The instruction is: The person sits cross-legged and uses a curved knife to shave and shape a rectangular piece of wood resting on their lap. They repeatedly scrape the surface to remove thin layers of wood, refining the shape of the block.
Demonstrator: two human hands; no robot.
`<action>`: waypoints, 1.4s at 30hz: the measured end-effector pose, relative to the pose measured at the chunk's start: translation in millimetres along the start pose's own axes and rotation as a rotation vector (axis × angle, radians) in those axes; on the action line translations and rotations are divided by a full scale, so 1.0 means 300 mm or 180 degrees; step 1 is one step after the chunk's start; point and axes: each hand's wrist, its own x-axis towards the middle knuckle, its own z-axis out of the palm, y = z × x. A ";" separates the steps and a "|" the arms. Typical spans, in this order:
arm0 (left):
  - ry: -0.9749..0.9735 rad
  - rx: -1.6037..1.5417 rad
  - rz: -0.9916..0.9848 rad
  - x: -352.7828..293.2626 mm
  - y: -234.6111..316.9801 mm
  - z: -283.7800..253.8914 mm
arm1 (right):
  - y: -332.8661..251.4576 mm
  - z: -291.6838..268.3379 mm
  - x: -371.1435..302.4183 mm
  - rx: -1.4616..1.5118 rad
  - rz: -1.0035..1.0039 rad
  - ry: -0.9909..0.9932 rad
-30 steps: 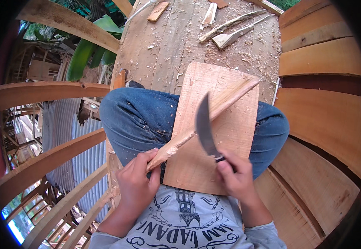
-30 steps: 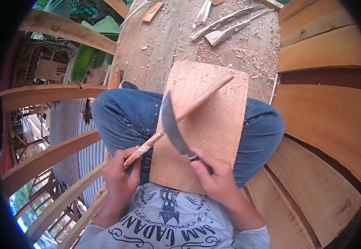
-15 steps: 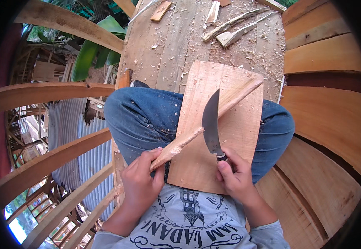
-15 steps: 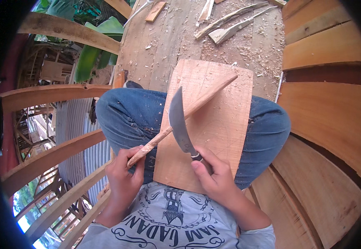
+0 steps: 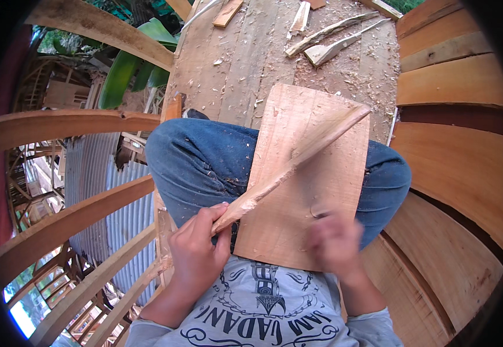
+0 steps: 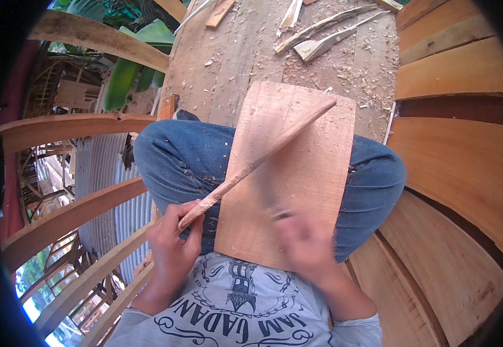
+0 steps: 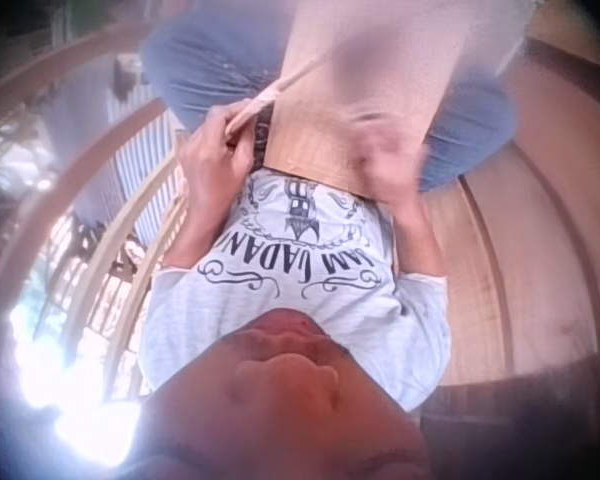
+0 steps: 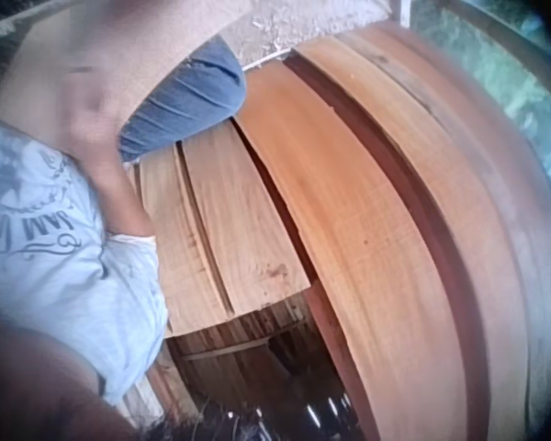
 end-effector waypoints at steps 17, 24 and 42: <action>-0.0080 -0.0038 -0.0117 0.007 0.009 -0.006 | -0.029 0.001 0.030 -0.0486 -0.0223 -0.0313; 0.0035 0.0044 0.0022 -0.004 -0.008 0.004 | -0.011 0.005 0.029 -0.0740 0.0262 -0.0669; -0.0087 -0.0096 -0.0156 0.006 0.007 -0.007 | -0.015 0.016 0.022 0.0997 0.0594 -0.1353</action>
